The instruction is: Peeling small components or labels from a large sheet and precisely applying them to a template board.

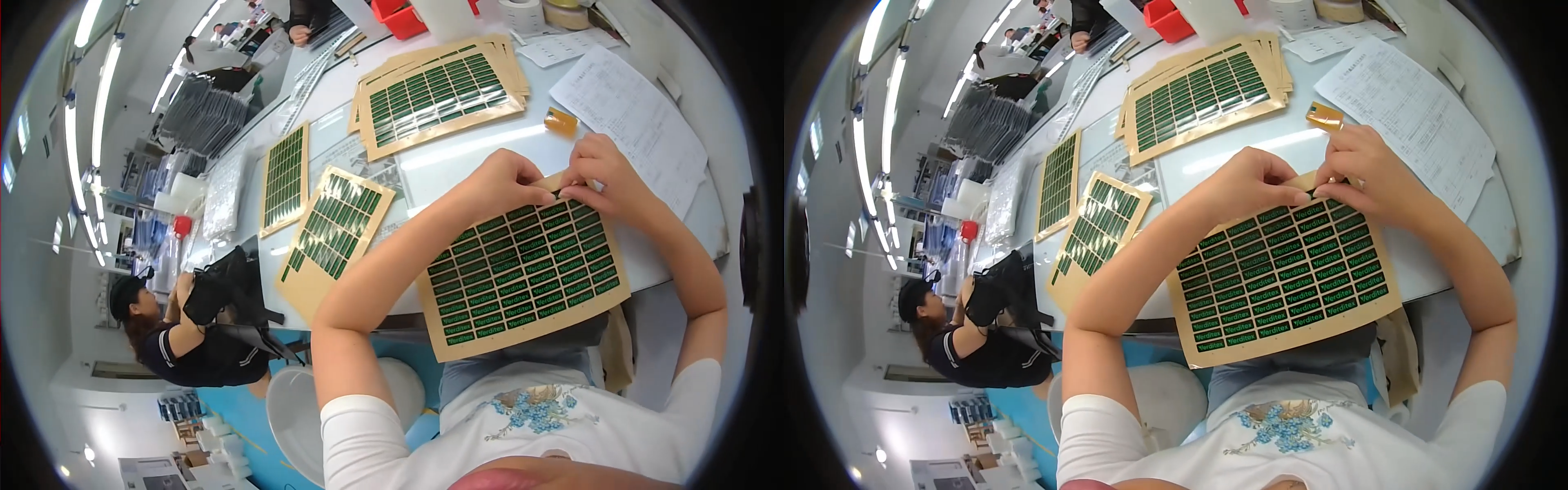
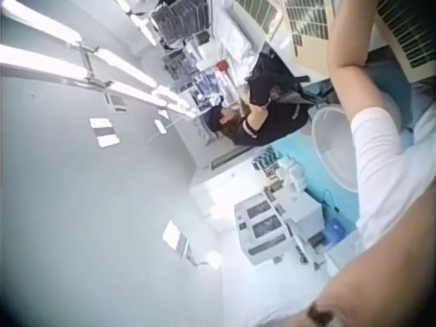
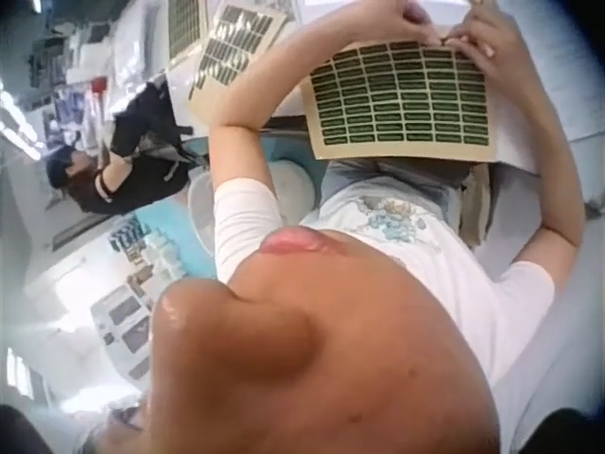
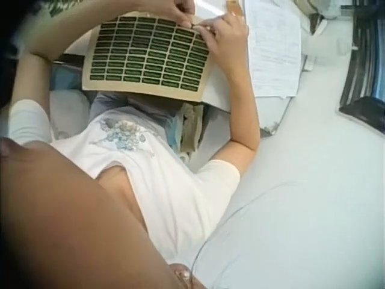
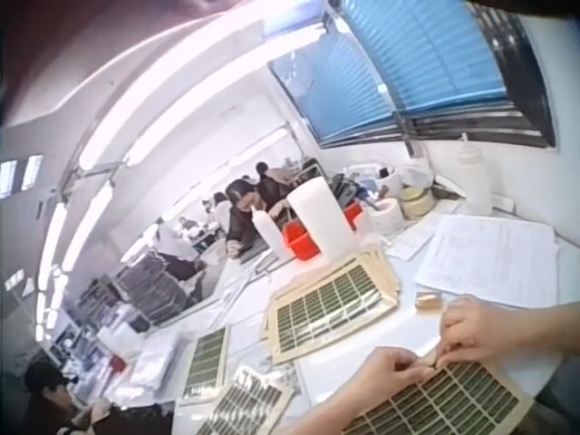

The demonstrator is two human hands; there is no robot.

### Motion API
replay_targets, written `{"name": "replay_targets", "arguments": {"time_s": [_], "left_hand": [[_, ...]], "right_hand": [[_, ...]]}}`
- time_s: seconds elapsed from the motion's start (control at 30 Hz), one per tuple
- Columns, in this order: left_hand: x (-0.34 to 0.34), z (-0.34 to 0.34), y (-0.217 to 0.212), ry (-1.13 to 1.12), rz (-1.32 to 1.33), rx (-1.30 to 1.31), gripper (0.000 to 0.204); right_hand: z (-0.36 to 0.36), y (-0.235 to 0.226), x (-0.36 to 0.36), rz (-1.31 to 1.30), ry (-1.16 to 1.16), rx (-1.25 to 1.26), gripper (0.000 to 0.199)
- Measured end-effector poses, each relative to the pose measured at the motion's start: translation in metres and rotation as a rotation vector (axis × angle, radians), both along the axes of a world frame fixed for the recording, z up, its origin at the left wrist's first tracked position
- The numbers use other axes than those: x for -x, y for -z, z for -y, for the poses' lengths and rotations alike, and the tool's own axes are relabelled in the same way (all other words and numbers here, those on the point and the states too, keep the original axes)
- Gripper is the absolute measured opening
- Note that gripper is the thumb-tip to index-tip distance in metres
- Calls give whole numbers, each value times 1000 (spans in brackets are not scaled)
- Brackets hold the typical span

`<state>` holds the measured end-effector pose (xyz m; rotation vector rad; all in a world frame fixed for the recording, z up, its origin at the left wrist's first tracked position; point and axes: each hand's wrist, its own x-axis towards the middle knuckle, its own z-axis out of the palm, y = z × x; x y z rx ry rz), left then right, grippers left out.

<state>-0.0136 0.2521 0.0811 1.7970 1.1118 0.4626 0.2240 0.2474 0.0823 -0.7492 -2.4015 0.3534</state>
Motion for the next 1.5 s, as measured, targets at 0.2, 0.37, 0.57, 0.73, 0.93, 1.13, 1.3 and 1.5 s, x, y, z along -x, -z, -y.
{"name": "replay_targets", "arguments": {"time_s": [0.2,0.37,0.57,0.73,0.93,1.13,1.3,1.5], "left_hand": [[-6,-2,-2,8,-16,73,28],[-9,-8,12,-76,61,116,27],[-7,-11,27,38,-68,-310,26],[-6,-7,18,-52,-83,-238,24],[4,15,19,-95,40,-510,18],[14,42,28,-4,-114,-696,16],[15,47,34,15,-170,-772,16],[16,46,39,21,-202,-843,18]], "right_hand": [[-5,-4,-1,-15,3,283,12],[-5,-2,-2,54,-4,305,13],[2,0,3,125,-45,-55,14],[34,-26,12,190,6,-178,10],[13,-37,3,122,232,535,16],[-4,-27,14,200,295,1008,22],[-24,-13,13,245,232,1206,24],[-28,-12,16,249,250,1217,25]]}}
